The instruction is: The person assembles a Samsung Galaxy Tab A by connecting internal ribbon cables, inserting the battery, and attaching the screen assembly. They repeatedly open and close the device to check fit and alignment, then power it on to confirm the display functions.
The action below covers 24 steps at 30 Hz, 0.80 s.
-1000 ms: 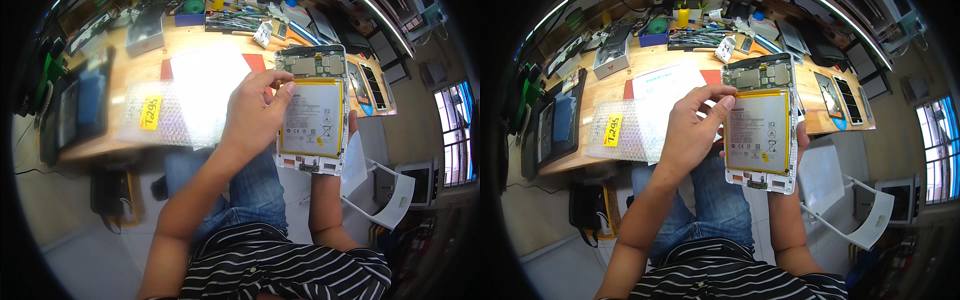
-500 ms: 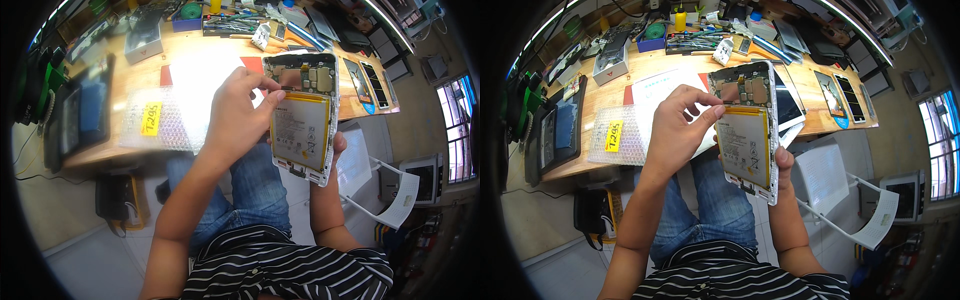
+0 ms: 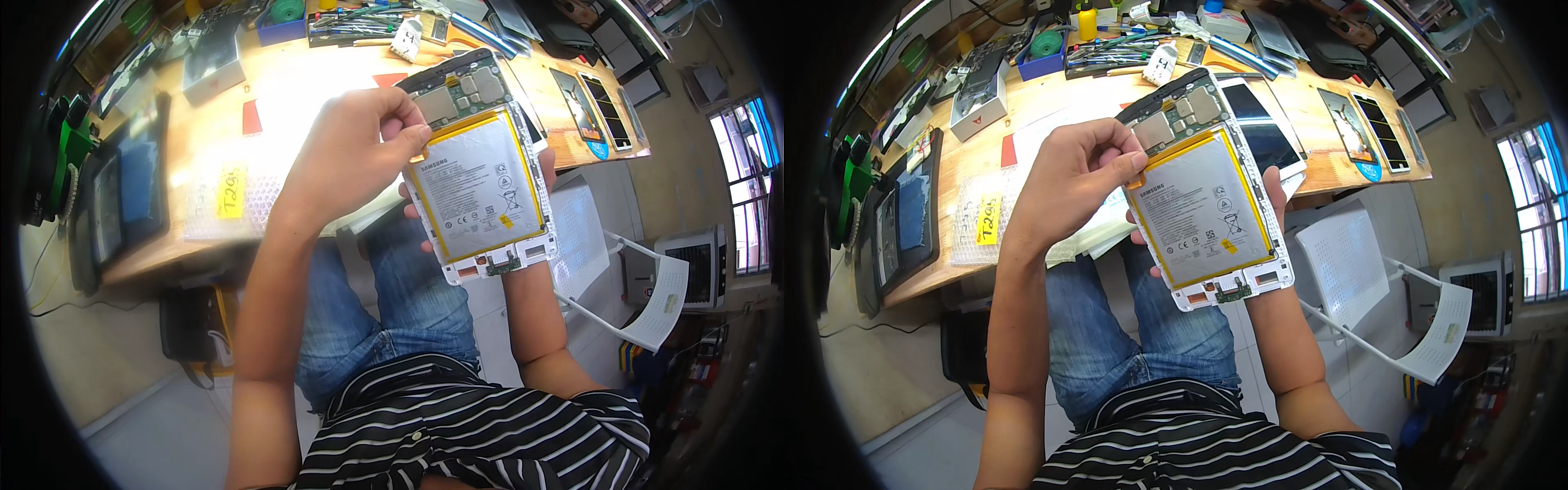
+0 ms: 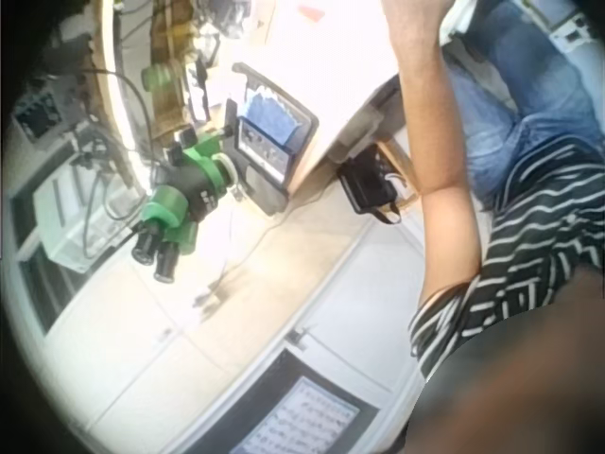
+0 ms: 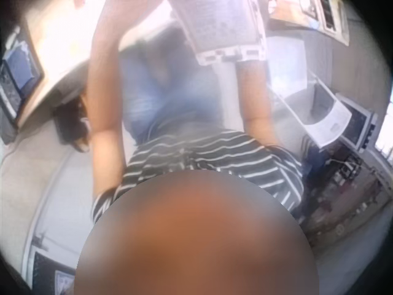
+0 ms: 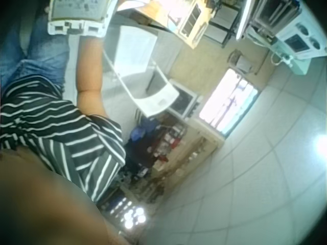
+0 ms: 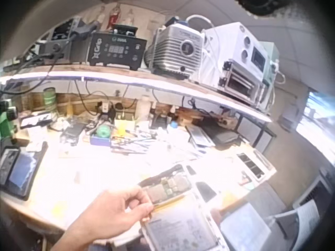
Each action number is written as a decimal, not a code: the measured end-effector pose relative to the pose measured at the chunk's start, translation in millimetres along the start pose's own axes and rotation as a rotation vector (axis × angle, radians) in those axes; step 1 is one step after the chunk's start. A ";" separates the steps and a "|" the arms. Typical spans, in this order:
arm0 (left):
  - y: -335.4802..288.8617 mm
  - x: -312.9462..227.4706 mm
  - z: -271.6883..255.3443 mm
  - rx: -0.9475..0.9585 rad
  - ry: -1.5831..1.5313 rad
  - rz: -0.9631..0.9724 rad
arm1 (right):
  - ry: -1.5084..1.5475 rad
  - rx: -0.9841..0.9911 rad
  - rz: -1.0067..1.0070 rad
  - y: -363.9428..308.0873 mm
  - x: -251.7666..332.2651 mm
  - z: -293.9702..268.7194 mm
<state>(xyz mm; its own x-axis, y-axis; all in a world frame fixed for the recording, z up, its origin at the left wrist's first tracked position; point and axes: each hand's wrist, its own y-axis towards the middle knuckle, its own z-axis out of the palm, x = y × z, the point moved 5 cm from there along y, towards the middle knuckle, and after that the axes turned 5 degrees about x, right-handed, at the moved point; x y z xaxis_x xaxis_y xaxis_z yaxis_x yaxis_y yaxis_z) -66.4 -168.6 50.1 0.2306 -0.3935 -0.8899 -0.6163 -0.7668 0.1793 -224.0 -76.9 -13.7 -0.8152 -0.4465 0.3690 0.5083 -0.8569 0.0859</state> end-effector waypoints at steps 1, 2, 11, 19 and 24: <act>-0.3 -0.6 -0.8 0.003 0.014 -0.005 | 0.000 0.011 0.011 0.3 -0.3 -0.4; -0.9 -1.3 -1.1 0.006 0.028 -0.009 | 0.005 0.013 0.015 0.2 -0.2 -1.2; -2.9 -2.9 -11.0 -0.051 0.094 0.003 | 0.083 0.011 0.044 -0.5 -8.4 -3.2; -21.4 -6.7 -7.9 -0.295 0.083 0.081 | -0.250 -0.024 -0.124 -0.8 0.9 -1.4; -32.0 -10.9 7.9 -0.375 0.086 0.183 | -0.475 -0.020 -0.212 1.6 6.9 3.4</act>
<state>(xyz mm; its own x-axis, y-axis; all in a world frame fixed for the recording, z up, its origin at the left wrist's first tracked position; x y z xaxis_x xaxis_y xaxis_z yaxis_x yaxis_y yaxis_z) -55.2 -135.7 50.8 0.2148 -0.5688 -0.7939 -0.3395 -0.8057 0.4854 -227.9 -80.5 -7.9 -0.6814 -0.1007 0.7249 0.3366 -0.9226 0.1883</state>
